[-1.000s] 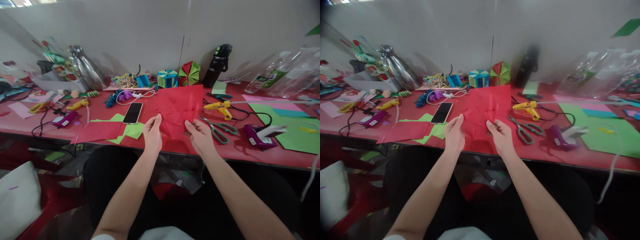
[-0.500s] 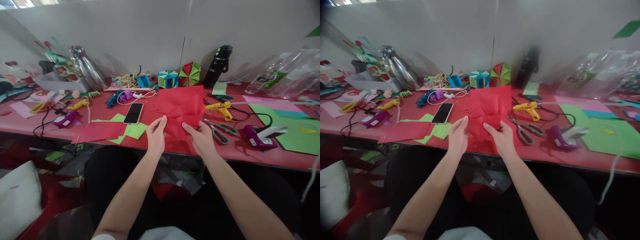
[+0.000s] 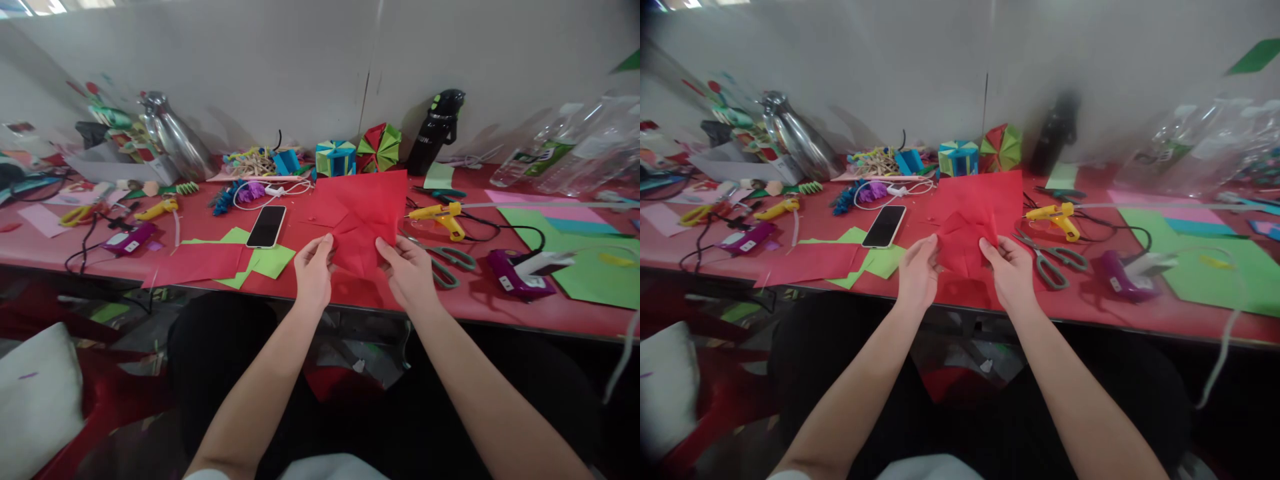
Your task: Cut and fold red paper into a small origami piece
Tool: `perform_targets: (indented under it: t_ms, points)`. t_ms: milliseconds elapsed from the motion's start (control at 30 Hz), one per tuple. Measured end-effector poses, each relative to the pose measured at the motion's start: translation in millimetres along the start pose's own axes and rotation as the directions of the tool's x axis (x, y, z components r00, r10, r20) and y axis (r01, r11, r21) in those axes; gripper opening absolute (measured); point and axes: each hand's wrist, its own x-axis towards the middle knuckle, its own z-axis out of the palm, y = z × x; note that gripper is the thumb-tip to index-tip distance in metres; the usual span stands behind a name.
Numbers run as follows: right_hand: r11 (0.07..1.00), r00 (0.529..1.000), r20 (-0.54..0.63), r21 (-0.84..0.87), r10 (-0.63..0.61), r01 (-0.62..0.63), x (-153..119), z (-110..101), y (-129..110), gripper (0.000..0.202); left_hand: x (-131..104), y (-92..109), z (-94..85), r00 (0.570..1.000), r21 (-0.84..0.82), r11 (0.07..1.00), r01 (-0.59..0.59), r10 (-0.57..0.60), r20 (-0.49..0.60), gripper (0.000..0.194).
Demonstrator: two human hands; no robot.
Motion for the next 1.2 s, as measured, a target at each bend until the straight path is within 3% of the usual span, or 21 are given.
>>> perform_targets:
  t_ms: [133,333,467,600,767,867,1000,1200]
  points:
    - [0.997,0.996,-0.089,0.074,0.004,0.003,5.0,-3.0,-8.1,0.025,-0.5,-3.9,-3.6,0.997,0.115,0.993,-0.04,0.033,0.064,0.021]
    - [0.992,0.984,-0.157,0.083,-0.083,0.096,14.3,-11.1,-14.3,0.023,-4.1,-4.0,-7.1,0.948,0.321,0.926,-0.198,0.098,0.302,0.023]
    - [0.988,0.976,-0.156,0.008,-0.152,0.155,15.0,-13.5,-16.1,0.022,-7.6,2.6,-9.2,0.904,0.433,0.846,-0.311,0.123,0.409,0.027]
    - [0.989,0.976,-0.161,0.017,-0.144,0.149,12.8,-10.6,-19.2,0.024,-7.9,3.3,-12.4,0.866,0.543,0.713,-0.443,0.184,0.465,0.031]
    - [0.995,1.0,-0.015,0.097,-0.025,0.027,8.3,-6.0,-20.6,0.034,-6.4,2.0,-12.6,0.855,0.54,0.695,-0.474,0.216,0.472,0.033]
    - [0.996,0.999,0.044,0.087,-0.018,0.014,6.8,-6.0,-18.0,0.035,-6.5,4.3,-12.0,0.854,0.537,0.692,-0.482,0.234,0.466,0.033]
    - [0.996,0.999,0.015,0.072,-0.05,0.049,7.8,-7.5,-16.6,0.033,-7.5,5.3,-12.0,0.853,0.544,0.686,-0.483,0.228,0.469,0.033]
    - [0.995,0.994,-0.058,0.034,-0.094,0.096,11.4,-8.8,-17.5,0.027,-8.4,2.9,-8.2,0.888,0.515,0.744,-0.426,0.235,0.396,0.032]
